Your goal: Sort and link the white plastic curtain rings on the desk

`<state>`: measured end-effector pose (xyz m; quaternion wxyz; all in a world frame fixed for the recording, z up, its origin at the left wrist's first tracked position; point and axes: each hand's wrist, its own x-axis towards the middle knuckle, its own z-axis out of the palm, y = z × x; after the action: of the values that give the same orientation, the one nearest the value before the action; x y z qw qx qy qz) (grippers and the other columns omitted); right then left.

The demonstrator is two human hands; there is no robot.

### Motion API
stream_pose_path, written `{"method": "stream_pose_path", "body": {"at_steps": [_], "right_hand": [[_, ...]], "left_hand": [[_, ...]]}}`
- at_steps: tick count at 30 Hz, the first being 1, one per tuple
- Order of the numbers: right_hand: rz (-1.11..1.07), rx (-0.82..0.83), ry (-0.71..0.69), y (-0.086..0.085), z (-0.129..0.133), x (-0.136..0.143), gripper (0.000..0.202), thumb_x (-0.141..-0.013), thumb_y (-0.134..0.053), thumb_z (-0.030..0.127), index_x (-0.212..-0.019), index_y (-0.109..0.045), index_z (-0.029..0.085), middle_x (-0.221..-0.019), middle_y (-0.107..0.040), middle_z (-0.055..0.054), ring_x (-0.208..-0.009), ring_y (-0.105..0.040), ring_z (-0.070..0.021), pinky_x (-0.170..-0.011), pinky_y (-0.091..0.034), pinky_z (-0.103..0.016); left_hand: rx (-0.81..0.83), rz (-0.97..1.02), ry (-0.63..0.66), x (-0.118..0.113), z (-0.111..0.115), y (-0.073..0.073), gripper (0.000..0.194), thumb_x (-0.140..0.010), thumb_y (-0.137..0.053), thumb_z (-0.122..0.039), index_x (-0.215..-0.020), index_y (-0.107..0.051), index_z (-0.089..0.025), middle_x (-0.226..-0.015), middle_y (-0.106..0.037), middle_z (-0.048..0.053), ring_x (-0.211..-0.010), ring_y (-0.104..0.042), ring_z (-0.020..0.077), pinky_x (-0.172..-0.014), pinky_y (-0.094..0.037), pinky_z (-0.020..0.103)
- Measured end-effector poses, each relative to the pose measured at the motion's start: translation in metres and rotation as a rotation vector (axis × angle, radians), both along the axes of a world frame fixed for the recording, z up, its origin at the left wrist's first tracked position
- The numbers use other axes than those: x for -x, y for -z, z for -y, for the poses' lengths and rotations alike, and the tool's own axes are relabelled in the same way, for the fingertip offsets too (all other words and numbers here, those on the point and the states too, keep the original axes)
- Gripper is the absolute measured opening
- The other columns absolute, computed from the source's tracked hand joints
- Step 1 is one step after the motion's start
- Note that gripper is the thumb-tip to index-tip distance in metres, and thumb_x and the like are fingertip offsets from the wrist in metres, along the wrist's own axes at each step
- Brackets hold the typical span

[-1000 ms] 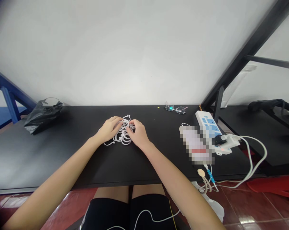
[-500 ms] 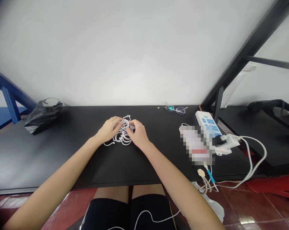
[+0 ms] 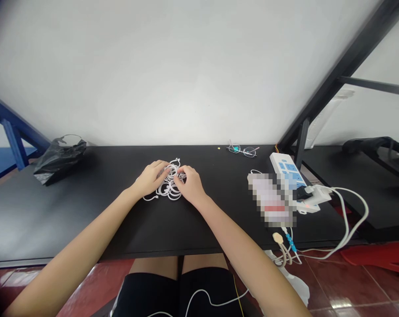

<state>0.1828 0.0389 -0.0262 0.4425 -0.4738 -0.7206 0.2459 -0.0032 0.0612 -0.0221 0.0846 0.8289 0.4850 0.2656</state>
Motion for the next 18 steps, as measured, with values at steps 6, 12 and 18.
{"method": "stream_pose_path", "body": {"at_steps": [6, 12, 18], "right_hand": [[-0.012, 0.011, -0.003, 0.0005, -0.0003, 0.0005, 0.002, -0.079, -0.060, 0.022, -0.079, -0.058, 0.022, -0.094, -0.068, -0.004, -0.091, -0.063, -0.0210, -0.088, -0.048, -0.038], [-0.043, 0.041, -0.006, -0.0011, 0.0001, 0.0003, 0.003, -0.080, -0.059, 0.020, -0.077, -0.058, 0.022, -0.095, -0.068, -0.003, -0.092, -0.063, -0.0202, -0.088, -0.048, -0.037], [-0.045, 0.046, -0.005, -0.0013, 0.0002, 0.0004, 0.003, -0.080, -0.059, 0.020, -0.077, -0.058, 0.022, -0.096, -0.068, -0.004, -0.092, -0.063, -0.0203, -0.088, -0.048, -0.038]], "left_hand": [[0.002, 0.001, -0.002, -0.0002, 0.0003, -0.0005, 0.030, -0.099, -0.038, -0.036, -0.112, -0.059, -0.020, -0.111, -0.064, 0.008, -0.102, -0.059, 0.0241, -0.092, -0.046, 0.040], [0.002, -0.005, 0.006, 0.0002, 0.0004, -0.0007, 0.031, -0.099, -0.037, -0.037, -0.113, -0.060, -0.020, -0.111, -0.064, 0.009, -0.102, -0.059, 0.0242, -0.090, -0.047, 0.040], [0.008, -0.006, 0.000, -0.0003, 0.0012, -0.0018, 0.032, -0.099, -0.037, -0.037, -0.113, -0.059, -0.020, -0.111, -0.064, 0.009, -0.101, -0.059, 0.0242, -0.090, -0.046, 0.040]]}}
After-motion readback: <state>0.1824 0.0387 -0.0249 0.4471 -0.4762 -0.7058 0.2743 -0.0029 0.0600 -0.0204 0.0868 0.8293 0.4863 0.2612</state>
